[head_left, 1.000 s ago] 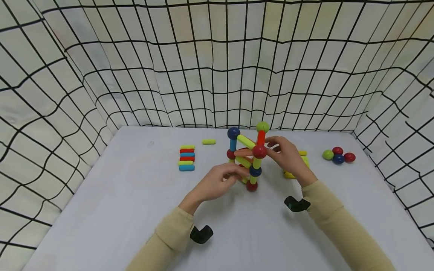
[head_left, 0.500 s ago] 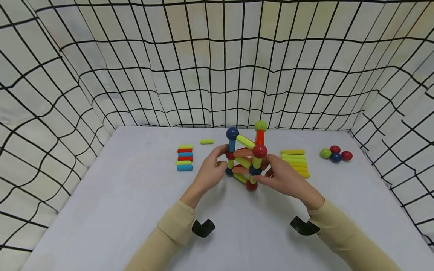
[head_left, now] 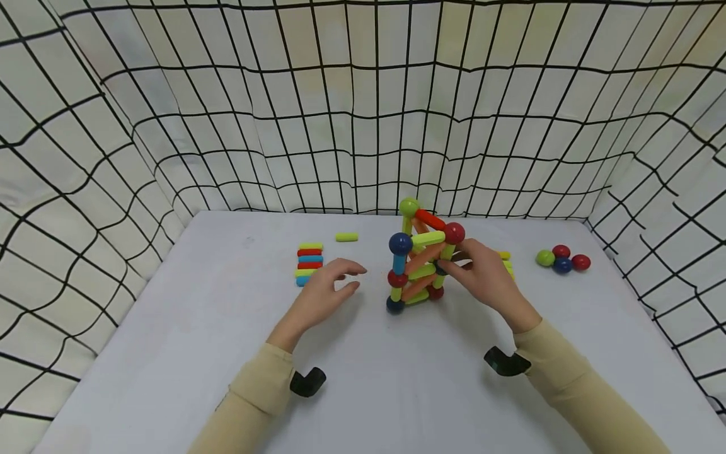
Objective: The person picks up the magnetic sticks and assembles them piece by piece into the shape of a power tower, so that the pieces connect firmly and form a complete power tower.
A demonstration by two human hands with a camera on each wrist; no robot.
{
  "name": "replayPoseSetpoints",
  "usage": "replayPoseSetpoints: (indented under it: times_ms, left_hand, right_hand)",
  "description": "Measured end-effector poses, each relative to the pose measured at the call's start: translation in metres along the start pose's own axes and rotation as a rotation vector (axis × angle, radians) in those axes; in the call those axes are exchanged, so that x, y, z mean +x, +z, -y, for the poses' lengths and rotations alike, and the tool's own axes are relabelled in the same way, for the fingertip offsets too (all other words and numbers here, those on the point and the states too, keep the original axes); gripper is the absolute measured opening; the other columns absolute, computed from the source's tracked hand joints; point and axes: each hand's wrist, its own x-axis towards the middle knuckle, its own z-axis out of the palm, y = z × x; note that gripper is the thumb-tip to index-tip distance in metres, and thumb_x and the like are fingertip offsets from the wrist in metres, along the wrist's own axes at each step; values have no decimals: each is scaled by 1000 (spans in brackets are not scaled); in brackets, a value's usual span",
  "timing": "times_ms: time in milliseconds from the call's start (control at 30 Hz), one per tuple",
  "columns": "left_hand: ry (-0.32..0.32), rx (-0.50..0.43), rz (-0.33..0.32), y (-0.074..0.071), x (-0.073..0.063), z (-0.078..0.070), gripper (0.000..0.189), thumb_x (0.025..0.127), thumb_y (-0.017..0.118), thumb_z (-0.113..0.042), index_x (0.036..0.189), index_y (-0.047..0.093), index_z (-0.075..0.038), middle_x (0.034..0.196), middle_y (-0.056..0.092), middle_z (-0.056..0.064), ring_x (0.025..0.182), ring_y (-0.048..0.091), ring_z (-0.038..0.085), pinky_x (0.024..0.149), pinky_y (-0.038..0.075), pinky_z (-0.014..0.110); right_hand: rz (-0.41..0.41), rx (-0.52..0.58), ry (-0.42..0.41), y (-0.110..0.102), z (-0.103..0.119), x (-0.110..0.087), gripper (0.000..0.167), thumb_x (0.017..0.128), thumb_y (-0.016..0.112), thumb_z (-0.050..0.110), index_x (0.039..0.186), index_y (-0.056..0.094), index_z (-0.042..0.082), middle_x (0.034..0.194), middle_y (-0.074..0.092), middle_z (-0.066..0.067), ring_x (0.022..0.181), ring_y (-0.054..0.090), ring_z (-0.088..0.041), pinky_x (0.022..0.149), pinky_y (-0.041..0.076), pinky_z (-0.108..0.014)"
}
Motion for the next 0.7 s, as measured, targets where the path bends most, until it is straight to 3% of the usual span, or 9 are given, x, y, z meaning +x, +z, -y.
replayPoseSetpoints:
  times_ms: [200, 333, 500, 700]
  left_hand:
    - [-112, 227, -13, -37, -10, 46, 24, 87, 70, -1, 111, 70, -2, 114, 66, 12, 111, 58, 31, 97, 46, 48]
    - [-137, 333, 33, -47, -14, 64, 22, 87, 68, 2, 108, 71, 0, 110, 63, 14, 108, 57, 34, 97, 45, 50]
    - [-142, 397, 112, -45, -11, 71, 20, 88, 68, 1, 108, 71, -1, 113, 63, 16, 109, 57, 36, 98, 45, 49]
    - [-112, 501, 182, -38, -5, 65, 28, 84, 74, 0, 112, 69, -3, 115, 64, 14, 108, 57, 32, 97, 48, 46]
  right_hand:
    - [9, -8, 11, 2, 0, 4, 34, 93, 68, 18, 120, 59, 0, 113, 65, -15, 102, 64, -31, 83, 56, -46]
    - [4, -12, 9, 3, -1, 6, 33, 93, 68, 19, 120, 59, 1, 113, 65, -14, 102, 64, -30, 83, 56, -45]
    - [2, -13, -5, 2, -2, 7, 34, 93, 68, 18, 120, 59, 1, 112, 66, -14, 101, 64, -30, 83, 57, -45]
    - [2, -16, -16, 2, -2, 7, 33, 92, 69, 18, 120, 60, 1, 111, 66, -14, 101, 64, -30, 82, 57, -45]
